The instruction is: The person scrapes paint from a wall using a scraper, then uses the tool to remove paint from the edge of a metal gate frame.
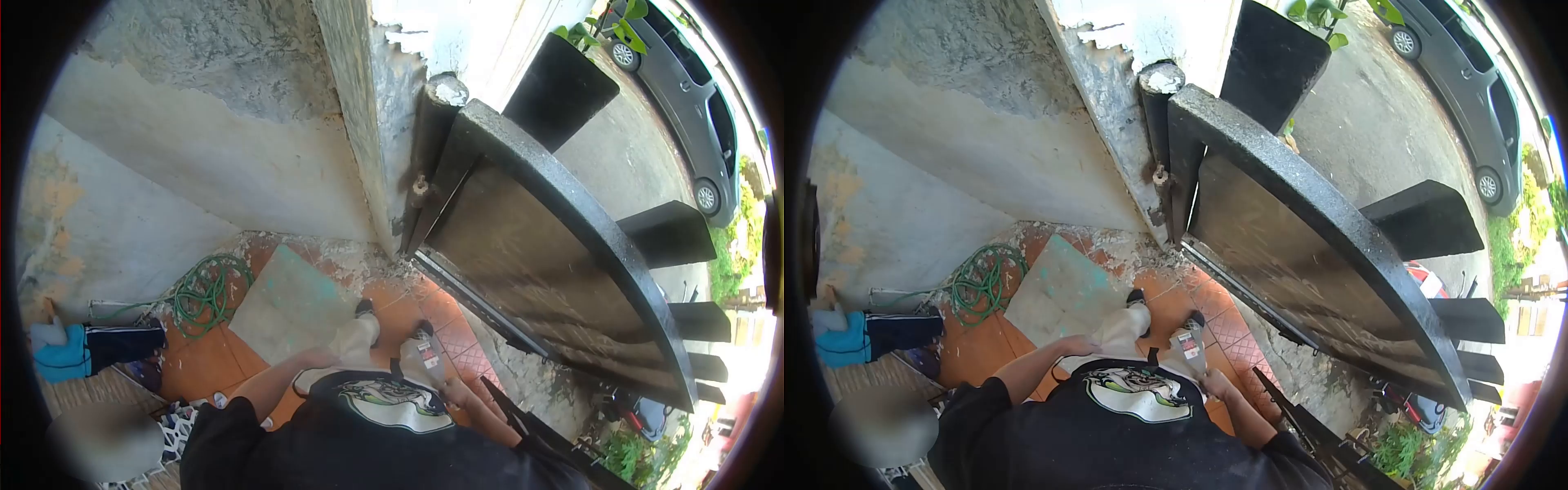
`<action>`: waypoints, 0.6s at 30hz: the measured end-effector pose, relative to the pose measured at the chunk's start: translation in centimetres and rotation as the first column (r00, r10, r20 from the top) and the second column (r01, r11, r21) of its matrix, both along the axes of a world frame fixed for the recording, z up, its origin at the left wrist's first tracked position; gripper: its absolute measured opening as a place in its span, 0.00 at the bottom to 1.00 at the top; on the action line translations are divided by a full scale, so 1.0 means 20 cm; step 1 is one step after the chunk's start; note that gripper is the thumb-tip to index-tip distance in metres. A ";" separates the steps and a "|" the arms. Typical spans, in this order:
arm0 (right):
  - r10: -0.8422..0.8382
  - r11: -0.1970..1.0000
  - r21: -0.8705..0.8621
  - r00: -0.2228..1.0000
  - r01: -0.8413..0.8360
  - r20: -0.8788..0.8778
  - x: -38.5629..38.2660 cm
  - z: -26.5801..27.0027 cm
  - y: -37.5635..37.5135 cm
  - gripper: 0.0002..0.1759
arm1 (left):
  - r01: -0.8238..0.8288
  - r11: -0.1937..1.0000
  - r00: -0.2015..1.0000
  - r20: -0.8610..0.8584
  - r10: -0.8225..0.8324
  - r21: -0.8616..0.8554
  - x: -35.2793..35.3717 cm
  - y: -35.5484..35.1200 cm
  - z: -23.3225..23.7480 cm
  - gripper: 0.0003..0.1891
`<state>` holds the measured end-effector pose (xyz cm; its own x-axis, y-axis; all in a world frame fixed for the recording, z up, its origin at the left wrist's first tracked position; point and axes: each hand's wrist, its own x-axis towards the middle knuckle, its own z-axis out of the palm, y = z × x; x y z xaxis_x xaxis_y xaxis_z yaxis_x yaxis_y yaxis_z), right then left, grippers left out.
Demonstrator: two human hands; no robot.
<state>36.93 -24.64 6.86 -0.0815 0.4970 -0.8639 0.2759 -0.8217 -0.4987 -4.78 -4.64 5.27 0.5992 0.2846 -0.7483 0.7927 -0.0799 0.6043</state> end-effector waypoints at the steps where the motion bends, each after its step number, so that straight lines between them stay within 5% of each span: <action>1: -0.006 1.000 -0.008 1.000 0.006 0.023 0.01 0.07 -0.03 0.24 | 0.043 0.993 0.996 -0.070 -0.051 -0.112 0.08 0.02 0.17 0.21; 3: -0.025 0.989 -0.143 1.000 0.023 -0.012 0.02 0.19 -0.03 0.26 | 0.099 0.970 0.989 -0.087 -0.121 -0.222 0.19 0.00 0.37 0.20; 6: -0.003 1.000 -0.020 0.994 0.006 0.111 0.02 0.15 -0.13 0.29 | 0.067 0.967 0.996 0.066 -0.052 -0.245 0.14 -0.11 0.39 0.17; 7: 0.064 0.998 0.010 0.988 -0.066 0.143 0.02 0.17 -0.13 0.29 | 0.137 0.985 0.990 -0.009 -0.138 -0.105 0.17 -0.15 0.40 0.15; 9: 0.017 1.000 -0.009 0.999 -0.017 0.047 0.05 0.16 -0.20 0.29 | 0.100 0.969 0.993 -0.039 -0.111 -0.227 0.27 -0.23 0.52 0.15; 13: 0.043 0.998 0.044 0.996 -0.047 0.084 0.05 0.10 -0.23 0.28 | 0.100 0.975 0.994 -0.017 -0.106 -0.198 0.24 -0.24 0.56 0.16; 15: 0.089 0.996 0.002 0.995 -0.089 0.049 0.03 0.12 -0.21 0.25 | 0.044 0.992 0.999 0.008 -0.044 -0.121 0.18 -0.30 0.55 0.16; 16: 0.273 0.961 0.022 0.957 -0.276 0.093 0.02 0.20 -0.12 0.24 | 0.050 0.990 0.999 0.007 -0.050 -0.132 0.14 -0.27 0.55 0.16; 18: 0.082 0.996 0.021 0.995 -0.083 0.055 -0.04 0.21 -0.14 0.25 | 0.022 0.989 0.999 0.040 -0.016 -0.144 0.10 -0.23 0.54 0.16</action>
